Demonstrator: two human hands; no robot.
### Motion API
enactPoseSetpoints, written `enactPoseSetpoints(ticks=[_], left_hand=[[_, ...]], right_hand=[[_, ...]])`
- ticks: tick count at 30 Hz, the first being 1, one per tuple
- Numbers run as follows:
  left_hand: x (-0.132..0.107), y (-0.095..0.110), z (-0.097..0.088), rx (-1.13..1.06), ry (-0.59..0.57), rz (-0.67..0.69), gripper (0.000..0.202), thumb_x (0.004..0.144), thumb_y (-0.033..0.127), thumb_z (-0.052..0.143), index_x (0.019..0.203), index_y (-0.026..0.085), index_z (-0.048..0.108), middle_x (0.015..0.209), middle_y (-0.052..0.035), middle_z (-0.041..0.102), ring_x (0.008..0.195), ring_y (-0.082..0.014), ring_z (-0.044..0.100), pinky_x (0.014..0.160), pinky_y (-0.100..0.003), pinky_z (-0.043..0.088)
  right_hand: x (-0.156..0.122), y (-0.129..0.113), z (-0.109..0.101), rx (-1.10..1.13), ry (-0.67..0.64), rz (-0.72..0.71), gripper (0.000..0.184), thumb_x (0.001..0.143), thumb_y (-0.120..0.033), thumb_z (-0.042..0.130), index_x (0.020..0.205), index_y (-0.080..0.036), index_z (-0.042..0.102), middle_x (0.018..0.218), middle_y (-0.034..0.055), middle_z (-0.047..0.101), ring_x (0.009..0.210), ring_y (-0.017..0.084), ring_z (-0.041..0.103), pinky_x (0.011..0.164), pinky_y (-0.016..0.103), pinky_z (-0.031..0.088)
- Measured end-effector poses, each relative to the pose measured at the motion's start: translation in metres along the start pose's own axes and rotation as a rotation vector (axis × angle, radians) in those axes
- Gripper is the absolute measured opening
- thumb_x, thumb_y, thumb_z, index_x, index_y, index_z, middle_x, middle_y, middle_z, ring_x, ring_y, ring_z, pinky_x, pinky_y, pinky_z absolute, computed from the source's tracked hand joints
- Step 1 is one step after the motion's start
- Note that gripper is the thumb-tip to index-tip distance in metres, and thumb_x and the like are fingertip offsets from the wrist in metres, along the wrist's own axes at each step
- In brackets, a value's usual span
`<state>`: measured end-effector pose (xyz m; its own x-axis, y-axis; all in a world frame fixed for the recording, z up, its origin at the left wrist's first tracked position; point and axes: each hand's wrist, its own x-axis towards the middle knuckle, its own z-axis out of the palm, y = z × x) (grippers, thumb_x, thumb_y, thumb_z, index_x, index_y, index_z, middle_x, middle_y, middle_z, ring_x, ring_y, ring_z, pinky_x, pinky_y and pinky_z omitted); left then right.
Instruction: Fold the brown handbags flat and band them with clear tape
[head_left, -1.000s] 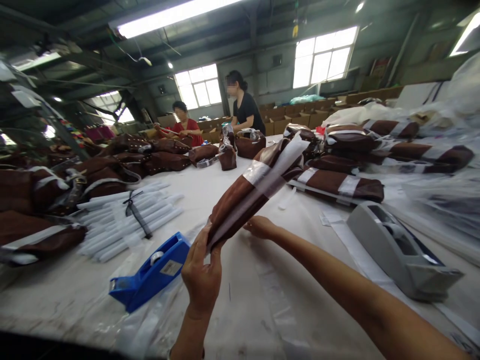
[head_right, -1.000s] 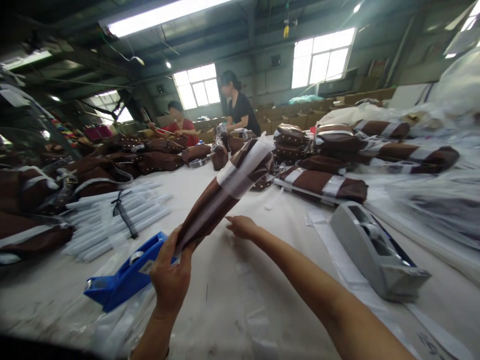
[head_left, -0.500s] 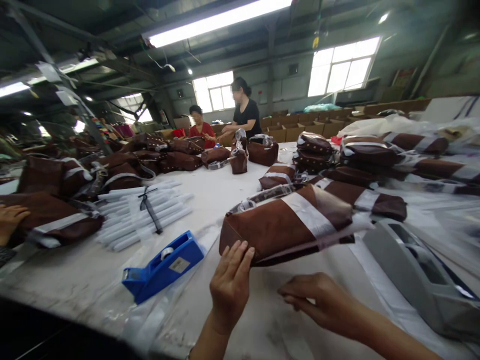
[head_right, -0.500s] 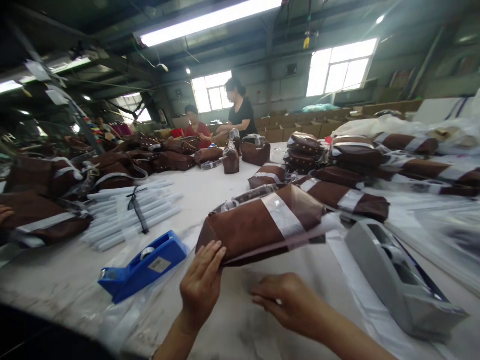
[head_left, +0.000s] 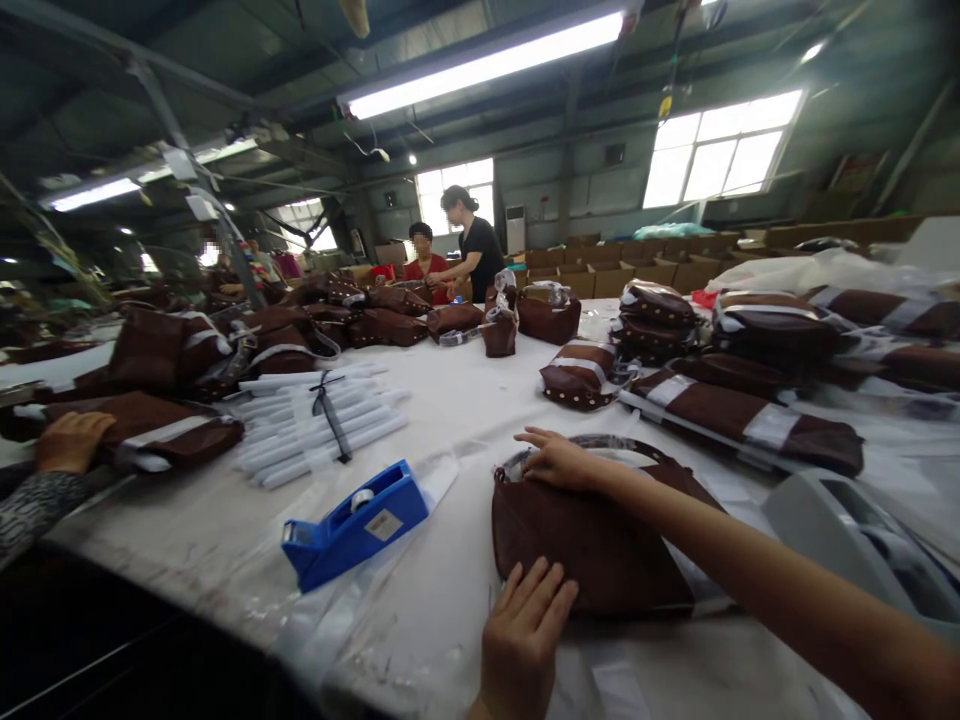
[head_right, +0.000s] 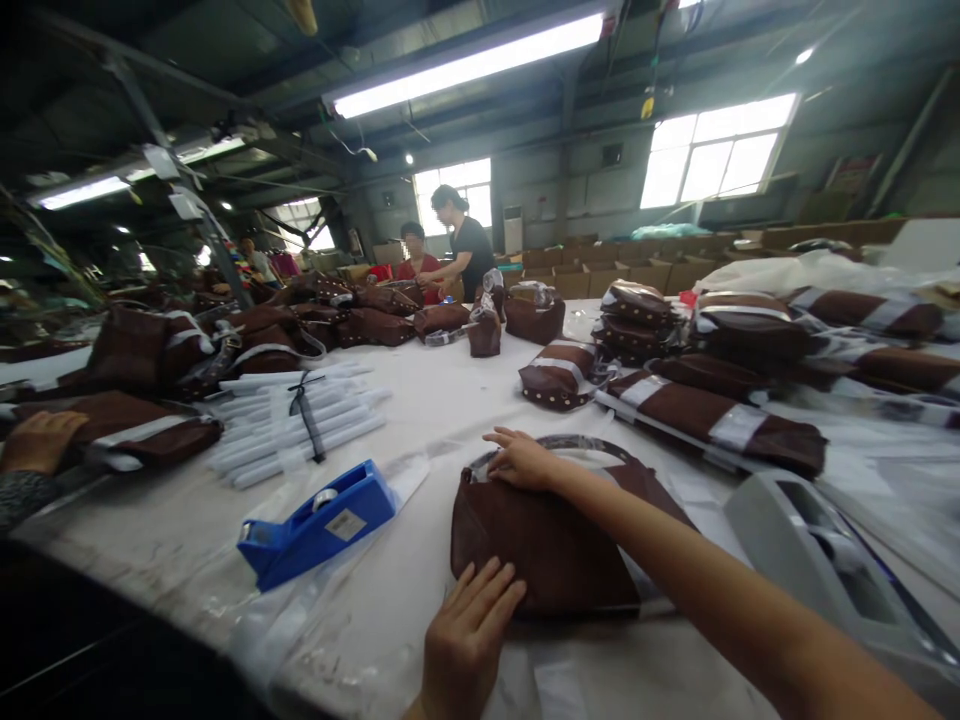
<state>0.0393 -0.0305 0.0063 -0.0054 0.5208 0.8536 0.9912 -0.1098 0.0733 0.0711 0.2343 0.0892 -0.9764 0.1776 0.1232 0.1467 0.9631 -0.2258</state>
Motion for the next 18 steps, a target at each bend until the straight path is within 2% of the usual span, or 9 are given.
enactPoseSetpoints(ticks=[3,5,8,10,12,15,18], left_hand=[[-0.001,0.000,0.003,0.003,0.011,-0.011,0.037,0.098,0.011,0.042,0.114,0.027,0.071,0.116,0.0034,0.075,0.112,-0.0142,0.069,0.100,-0.033,0.056],[-0.002,0.001,0.004,-0.006,0.020,-0.030,0.037,0.099,0.011,0.041,0.113,0.027,0.071,0.116,0.0038,0.075,0.112,-0.0141,0.069,0.100,-0.033,0.056],[-0.002,0.004,0.007,-0.028,0.056,-0.080,0.037,0.100,0.014,0.040,0.109,0.028,0.073,0.113,0.0044,0.076,0.109,-0.0140,0.070,0.100,-0.033,0.057],[0.000,0.004,0.008,-0.034,0.083,-0.102,0.037,0.101,0.015,0.039,0.107,0.029,0.073,0.111,0.0051,0.077,0.108,-0.0135,0.071,0.099,-0.032,0.057],[0.001,0.003,0.013,-0.022,0.133,-0.098,0.035,0.101,0.017,0.040,0.104,0.029,0.074,0.108,0.0050,0.077,0.105,-0.0128,0.072,0.098,-0.031,0.057],[-0.003,0.000,0.032,0.025,0.327,-0.044,0.032,0.099,0.020,0.046,0.090,0.029,0.075,0.093,0.0068,0.079,0.090,-0.0109,0.075,0.094,-0.026,0.058],[-0.015,-0.005,0.068,0.066,0.497,-0.038,0.039,0.099,0.024,0.044,0.074,0.031,0.073,0.076,0.0073,0.078,0.073,-0.0107,0.075,0.085,-0.024,0.060]], right_hand=[[0.024,0.001,0.008,-0.064,-0.111,-0.009,0.014,0.085,-0.031,0.073,0.097,-0.032,0.080,0.149,0.0078,0.049,0.142,0.041,0.035,0.109,0.067,0.034],[0.033,0.002,0.012,-0.123,-0.157,-0.027,0.015,0.078,-0.022,0.077,0.090,-0.030,0.080,0.148,0.0073,0.051,0.143,0.042,0.034,0.110,0.071,0.027],[0.043,0.004,0.024,-0.214,-0.180,-0.057,0.022,0.076,-0.007,0.070,0.082,-0.026,0.079,0.147,0.0041,0.053,0.145,0.037,0.031,0.117,0.067,0.015],[0.046,0.003,0.035,-0.268,-0.183,-0.057,0.026,0.078,-0.003,0.065,0.083,-0.024,0.078,0.146,0.0042,0.053,0.146,0.034,0.030,0.119,0.063,0.012],[0.048,0.000,0.048,-0.321,-0.182,-0.042,0.026,0.077,-0.003,0.066,0.086,-0.024,0.078,0.145,0.0054,0.054,0.145,0.035,0.032,0.119,0.064,0.012],[0.053,-0.003,0.062,-0.386,-0.158,-0.013,0.027,0.075,-0.004,0.069,0.087,-0.026,0.079,0.142,0.0075,0.057,0.141,0.042,0.038,0.115,0.073,0.015],[0.059,0.001,0.064,-0.404,-0.131,-0.031,0.028,0.074,-0.002,0.067,0.086,-0.025,0.079,0.141,0.0112,0.057,0.138,0.045,0.040,0.111,0.076,0.021]])
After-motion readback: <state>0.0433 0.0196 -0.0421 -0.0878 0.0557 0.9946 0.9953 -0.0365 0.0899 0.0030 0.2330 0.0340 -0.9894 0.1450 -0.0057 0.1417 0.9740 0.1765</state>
